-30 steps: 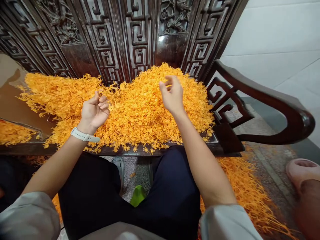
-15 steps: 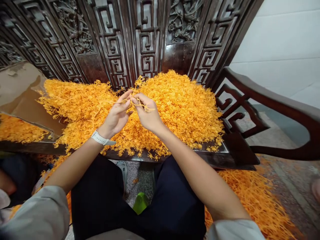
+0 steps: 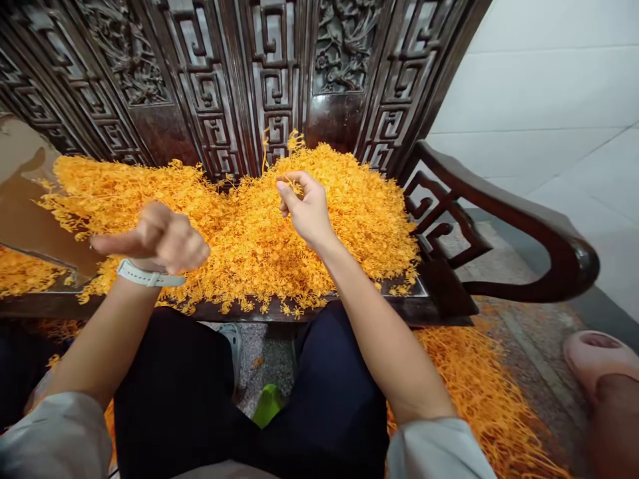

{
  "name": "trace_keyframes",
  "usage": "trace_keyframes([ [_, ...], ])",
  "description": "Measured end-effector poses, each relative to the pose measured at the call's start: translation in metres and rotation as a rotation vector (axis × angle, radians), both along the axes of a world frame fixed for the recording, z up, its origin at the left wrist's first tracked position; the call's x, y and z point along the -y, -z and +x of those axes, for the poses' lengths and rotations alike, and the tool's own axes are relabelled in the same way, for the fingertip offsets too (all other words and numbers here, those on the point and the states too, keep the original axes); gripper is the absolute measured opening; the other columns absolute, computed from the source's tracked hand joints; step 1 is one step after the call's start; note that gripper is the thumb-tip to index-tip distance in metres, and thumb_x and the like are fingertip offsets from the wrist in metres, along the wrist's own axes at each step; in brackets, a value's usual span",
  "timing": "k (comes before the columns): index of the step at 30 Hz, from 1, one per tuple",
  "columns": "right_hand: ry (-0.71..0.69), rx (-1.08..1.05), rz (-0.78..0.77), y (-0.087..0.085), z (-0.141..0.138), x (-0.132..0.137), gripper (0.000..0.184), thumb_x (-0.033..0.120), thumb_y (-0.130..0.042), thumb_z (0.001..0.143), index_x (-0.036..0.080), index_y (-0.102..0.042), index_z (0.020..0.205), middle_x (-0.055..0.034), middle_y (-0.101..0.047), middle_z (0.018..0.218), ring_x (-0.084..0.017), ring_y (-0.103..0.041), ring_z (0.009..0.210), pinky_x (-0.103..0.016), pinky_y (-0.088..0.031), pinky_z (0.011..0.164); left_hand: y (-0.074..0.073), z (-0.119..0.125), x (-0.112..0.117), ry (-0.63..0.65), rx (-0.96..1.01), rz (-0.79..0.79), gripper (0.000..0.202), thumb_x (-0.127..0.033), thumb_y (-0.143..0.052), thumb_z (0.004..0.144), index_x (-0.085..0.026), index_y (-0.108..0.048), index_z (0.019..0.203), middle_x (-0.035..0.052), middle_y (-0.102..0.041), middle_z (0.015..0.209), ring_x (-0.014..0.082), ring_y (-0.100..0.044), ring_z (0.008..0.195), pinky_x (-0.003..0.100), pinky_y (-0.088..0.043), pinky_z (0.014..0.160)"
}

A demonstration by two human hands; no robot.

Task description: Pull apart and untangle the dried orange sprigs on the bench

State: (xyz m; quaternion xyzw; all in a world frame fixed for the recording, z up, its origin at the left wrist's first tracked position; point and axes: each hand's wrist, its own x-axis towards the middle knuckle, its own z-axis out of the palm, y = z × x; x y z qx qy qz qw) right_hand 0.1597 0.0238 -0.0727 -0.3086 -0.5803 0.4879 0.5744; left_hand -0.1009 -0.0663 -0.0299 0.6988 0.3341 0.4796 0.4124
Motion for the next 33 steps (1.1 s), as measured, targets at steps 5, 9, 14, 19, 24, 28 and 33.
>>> trace_keyframes([
  [5,-0.287,0.167,0.015,-0.008,-0.011,0.019,0.048,0.065,-0.081,0.087,0.024,-0.07,0.11,0.0022,-0.06,0.078,-0.01,-0.05,0.063,-0.03,-0.044,0.06,0.02,0.036,-0.022,-0.359,0.188,0.075,0.045,-0.055,-0.089,0.084,-0.025,-0.073,0.114,0.0085,-0.076,0.121,0.0181,-0.072,0.108,0.03,-0.061,0.09],
  [9,-0.336,0.082,-0.034,-0.007,-0.026,0.026,0.057,0.065,-0.089,0.079,0.024,-0.062,0.109,0.0046,-0.057,0.073,-0.01,-0.046,0.062,-0.028,-0.038,0.056,0.045,0.058,-0.03,-0.255,0.12,0.037,0.049,-0.063,-0.082,0.089,-0.022,-0.067,0.112,0.0052,-0.073,0.099,0.0154,-0.069,0.091,0.03,-0.057,0.083],
  [14,-0.173,0.033,-0.024,0.001,-0.038,0.025,0.065,0.082,-0.084,0.071,0.024,-0.055,0.081,0.0033,-0.052,0.066,-0.011,-0.042,0.06,-0.03,-0.036,0.052,0.051,0.068,-0.022,-0.394,0.08,0.118,0.034,-0.053,-0.077,0.098,-0.021,-0.068,0.088,0.0011,-0.066,0.08,0.0131,-0.061,0.075,0.028,-0.049,0.074],
  [19,-0.147,-0.006,-0.034,-0.007,-0.043,0.029,0.052,0.071,-0.081,0.082,0.025,-0.055,0.084,0.0005,-0.057,0.078,-0.011,-0.043,0.061,-0.03,-0.037,0.05,0.036,0.079,-0.02,-0.305,0.429,-0.032,0.035,-0.044,-0.083,0.094,-0.02,-0.065,0.076,0.0,-0.064,0.077,0.0104,-0.058,0.064,0.027,-0.053,0.066],
  [24,-0.086,-0.007,0.045,-0.004,0.001,-0.026,0.021,0.05,-0.062,0.099,0.029,-0.064,0.099,-0.0051,-0.069,0.1,-0.013,-0.04,0.059,-0.032,-0.042,0.052,0.009,0.07,-0.004,-0.207,0.512,-0.17,0.033,-0.028,-0.076,0.1,-0.019,-0.064,0.071,-0.0032,-0.051,0.061,0.0093,-0.056,0.054,0.029,-0.057,0.065],
  [28,0.141,0.14,0.147,0.028,0.036,-0.074,0.047,0.06,-0.065,0.097,0.03,-0.065,0.133,-0.0134,-0.067,0.131,-0.018,-0.06,0.083,-0.036,-0.056,0.069,0.014,0.046,-0.007,-0.18,0.387,-0.126,0.03,-0.038,-0.081,0.096,-0.019,-0.071,0.076,-0.0029,-0.048,0.061,0.0085,-0.052,0.052,0.025,-0.049,0.056],
  [33,0.309,0.419,0.276,0.029,0.023,-0.05,0.065,0.07,-0.074,0.089,0.025,-0.068,0.135,-0.0151,-0.063,0.139,-0.028,-0.065,0.117,-0.042,-0.059,0.086,0.033,0.037,-0.022,-0.245,0.195,-0.154,0.03,-0.05,-0.077,0.096,-0.021,-0.08,0.095,-0.0064,-0.032,0.058,0.0074,-0.026,0.046,0.025,-0.02,0.043],
])
